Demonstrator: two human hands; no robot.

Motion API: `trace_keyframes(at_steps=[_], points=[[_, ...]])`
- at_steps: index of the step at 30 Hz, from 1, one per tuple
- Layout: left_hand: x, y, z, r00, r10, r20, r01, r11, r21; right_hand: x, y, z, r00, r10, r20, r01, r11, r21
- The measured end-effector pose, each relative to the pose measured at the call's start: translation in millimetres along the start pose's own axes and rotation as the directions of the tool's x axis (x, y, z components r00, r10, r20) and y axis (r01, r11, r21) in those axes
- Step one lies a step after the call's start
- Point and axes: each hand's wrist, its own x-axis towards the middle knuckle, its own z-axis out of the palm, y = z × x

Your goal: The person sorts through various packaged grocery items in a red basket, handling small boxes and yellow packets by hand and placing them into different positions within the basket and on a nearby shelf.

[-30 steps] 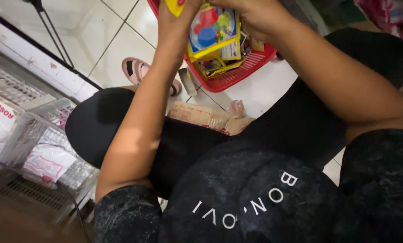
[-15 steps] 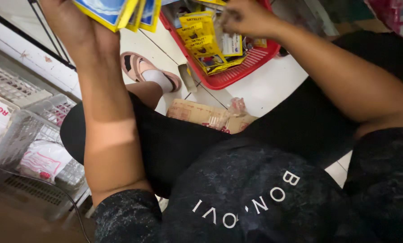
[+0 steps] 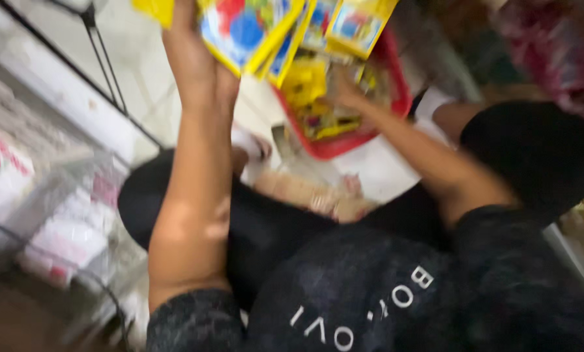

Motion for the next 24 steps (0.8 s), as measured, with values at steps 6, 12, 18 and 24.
trace_keyframes(at_steps=[6,12,18,24], points=[[-33,-15,108,0.982,-0.156,0.105,0.164,0.984,-0.073,-62,-89,46,0.972,0.234,-0.016,-0.234,0.972,-0.01],[-39,-107,162,0.816,-0.271,0.511,0.181,0.959,0.219,-98,-96,-59,0.974,-0.103,-0.201,0.104,0.995,-0.008],[-33,-181,161,0.785,-0.462,0.412,0.383,0.885,0.264,-176,-76,-208,0.967,0.253,-0.045,-0.224,0.917,0.329],[-71,-160,157,0.792,-0.602,0.1,0.511,0.744,0.43,-203,-63,-241,0.828,0.522,-0.205,-0.07,0.459,0.886]])
